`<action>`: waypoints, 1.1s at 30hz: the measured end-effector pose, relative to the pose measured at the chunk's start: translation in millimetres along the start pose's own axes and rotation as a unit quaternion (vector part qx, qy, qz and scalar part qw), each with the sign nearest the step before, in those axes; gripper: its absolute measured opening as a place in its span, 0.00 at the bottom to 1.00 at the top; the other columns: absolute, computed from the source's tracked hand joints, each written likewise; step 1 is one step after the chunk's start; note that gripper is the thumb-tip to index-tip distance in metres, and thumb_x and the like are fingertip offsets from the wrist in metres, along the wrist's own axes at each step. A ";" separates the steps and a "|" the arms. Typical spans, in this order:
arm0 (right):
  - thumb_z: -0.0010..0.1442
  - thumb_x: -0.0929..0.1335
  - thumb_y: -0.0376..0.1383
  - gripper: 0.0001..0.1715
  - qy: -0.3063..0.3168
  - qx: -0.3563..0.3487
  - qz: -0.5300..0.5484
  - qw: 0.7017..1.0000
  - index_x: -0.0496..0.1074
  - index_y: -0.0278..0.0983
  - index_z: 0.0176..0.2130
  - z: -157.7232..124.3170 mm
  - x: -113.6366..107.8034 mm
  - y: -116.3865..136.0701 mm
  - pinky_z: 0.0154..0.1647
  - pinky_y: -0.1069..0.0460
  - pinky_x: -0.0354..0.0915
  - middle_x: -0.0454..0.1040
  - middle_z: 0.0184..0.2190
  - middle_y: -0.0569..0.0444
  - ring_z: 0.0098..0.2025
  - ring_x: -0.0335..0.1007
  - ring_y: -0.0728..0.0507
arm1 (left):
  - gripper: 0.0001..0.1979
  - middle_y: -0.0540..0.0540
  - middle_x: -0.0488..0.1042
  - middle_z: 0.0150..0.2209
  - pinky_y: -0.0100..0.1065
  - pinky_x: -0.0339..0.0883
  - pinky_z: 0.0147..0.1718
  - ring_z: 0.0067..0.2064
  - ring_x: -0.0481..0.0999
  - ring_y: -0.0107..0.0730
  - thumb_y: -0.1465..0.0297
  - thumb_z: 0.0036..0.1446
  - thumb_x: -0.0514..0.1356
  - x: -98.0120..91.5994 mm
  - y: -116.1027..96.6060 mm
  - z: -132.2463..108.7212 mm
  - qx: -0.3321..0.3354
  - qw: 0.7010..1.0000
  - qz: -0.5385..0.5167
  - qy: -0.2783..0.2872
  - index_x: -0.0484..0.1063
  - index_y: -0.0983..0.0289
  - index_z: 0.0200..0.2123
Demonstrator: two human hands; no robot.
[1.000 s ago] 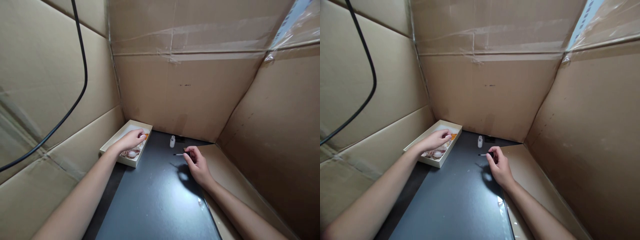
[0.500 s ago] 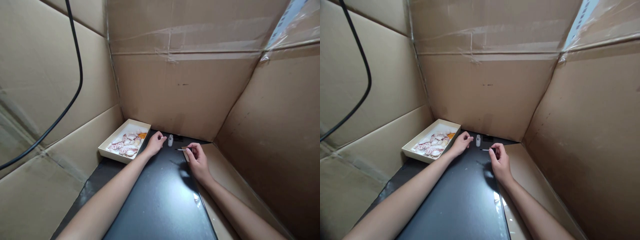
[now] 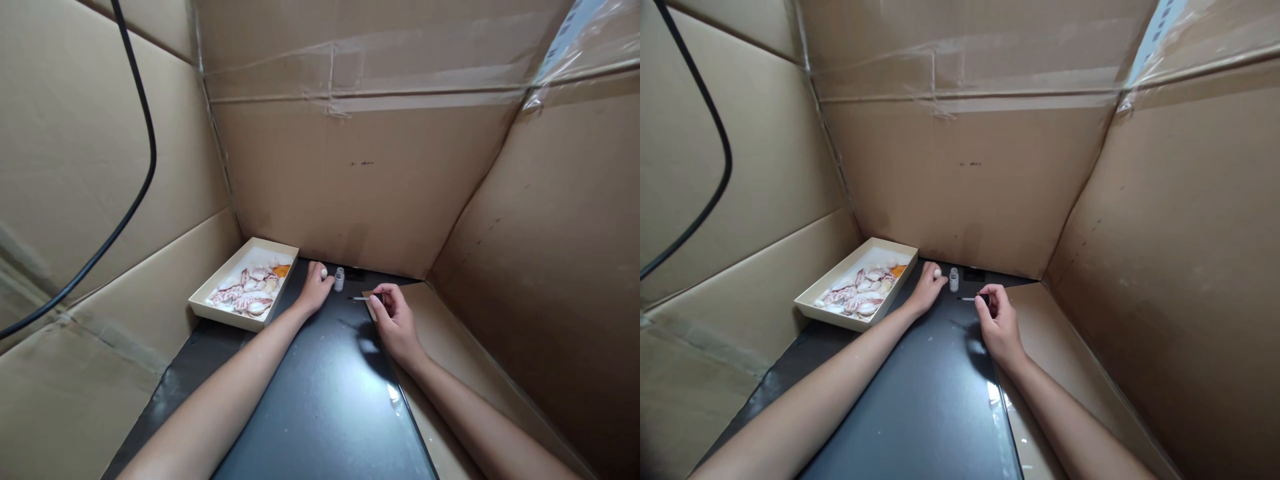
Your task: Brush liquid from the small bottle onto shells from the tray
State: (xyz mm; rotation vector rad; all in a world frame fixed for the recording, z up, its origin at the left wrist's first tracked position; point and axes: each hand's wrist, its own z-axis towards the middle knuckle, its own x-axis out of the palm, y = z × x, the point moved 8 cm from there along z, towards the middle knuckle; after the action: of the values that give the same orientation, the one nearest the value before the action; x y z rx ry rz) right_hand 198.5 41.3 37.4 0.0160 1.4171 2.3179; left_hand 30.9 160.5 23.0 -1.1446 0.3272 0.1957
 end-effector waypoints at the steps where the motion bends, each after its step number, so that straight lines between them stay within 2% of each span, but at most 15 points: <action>1: 0.62 0.64 0.42 0.10 -0.002 0.001 -0.002 1.000 0.63 0.39 0.40 0.3 -0.7 -0.1 0.29 0.53 0.56 0.64 0.28 0.58 0.27 0.58 0.48 | 0.09 0.50 0.58 0.35 0.29 0.58 0.43 0.38 0.62 0.25 0.77 0.50 0.57 3.1 -1.2 0.1 0.004 1.000 0.002 0.011 0.56 0.63 0.28; 5: 0.62 0.64 0.43 0.11 -0.009 0.008 -0.006 1.000 0.63 0.39 0.41 1.1 -1.8 -0.2 0.29 0.53 0.57 0.63 0.27 0.58 0.27 0.59 0.47 | 0.14 0.49 0.60 0.36 0.30 0.59 0.41 0.38 0.63 0.26 0.73 0.48 0.60 17.1 -3.3 -3.7 0.019 0.997 0.029 0.074 0.56 0.62 0.35; 9: 0.62 0.64 0.43 0.11 -0.012 0.004 -0.008 1.000 0.62 0.39 0.41 1.0 -1.2 2.1 0.30 0.52 0.58 0.65 0.28 0.56 0.29 0.60 0.47 | 0.16 0.47 0.62 0.32 0.30 0.58 0.37 0.35 0.63 0.26 0.67 0.49 0.62 22.1 -3.0 -4.0 0.011 0.993 0.073 0.092 0.55 0.62 0.35; 14: 0.63 0.64 0.43 0.12 -0.023 0.001 -0.011 1.000 0.62 0.39 0.42 0.7 -2.9 2.4 0.30 0.52 0.58 0.63 0.29 0.57 0.29 0.60 0.47 | 0.09 0.47 0.60 0.29 0.28 0.55 0.33 0.32 0.60 0.25 0.73 0.52 0.56 21.6 -12.9 -5.4 0.058 0.989 0.102 0.089 0.55 0.62 0.30; 19: 0.63 0.63 0.42 0.11 -0.022 -0.002 -0.002 1.000 0.62 0.40 0.44 -0.2 -2.9 2.2 0.30 0.53 0.58 0.62 0.30 0.57 0.28 0.59 0.48 | 0.05 0.49 0.61 0.33 0.29 0.55 0.34 0.34 0.62 0.27 0.75 0.52 0.54 17.8 -28.3 -30.1 0.152 0.969 0.139 0.139 0.57 0.62 0.31; 23: 0.63 0.63 0.42 0.11 -0.023 -0.004 -0.007 1.000 0.61 0.40 0.44 -0.7 -3.3 4.1 0.29 0.53 0.58 0.61 0.29 0.57 0.27 0.58 0.48 | 0.04 0.51 0.62 0.34 0.30 0.56 0.34 0.35 0.63 0.28 0.75 0.53 0.52 14.4 -32.4 -42.7 0.162 0.959 0.153 0.173 0.58 0.62 0.33; 28: 0.63 0.63 0.42 0.11 -0.001 0.003 -0.018 1.000 0.62 0.40 0.44 -0.7 -0.3 3.6 0.28 0.53 0.58 0.65 0.31 0.56 0.27 0.59 0.48 | 0.04 0.52 0.62 0.35 0.31 0.57 0.35 0.35 0.63 0.29 0.75 0.53 0.52 20.0 -40.4 -46.2 0.183 0.948 0.166 0.200 0.57 0.62 0.33; 33: 0.62 0.64 0.43 0.12 0.021 0.005 -0.029 0.999 0.63 0.40 0.43 -0.8 3.6 0.7 0.27 0.53 0.57 0.64 0.28 0.57 0.26 0.59 0.48 | 0.05 0.52 0.62 0.35 0.32 0.58 0.36 0.36 0.63 0.30 0.74 0.53 0.52 24.3 -47.1 -50.9 0.198 0.938 0.179 0.220 0.58 0.62 0.34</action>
State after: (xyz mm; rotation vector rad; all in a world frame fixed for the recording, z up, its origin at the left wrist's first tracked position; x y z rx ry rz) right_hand 194.8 41.6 36.9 -0.0709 1.4304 2.2779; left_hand 60.8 94.6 35.9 -0.7111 0.9346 0.1795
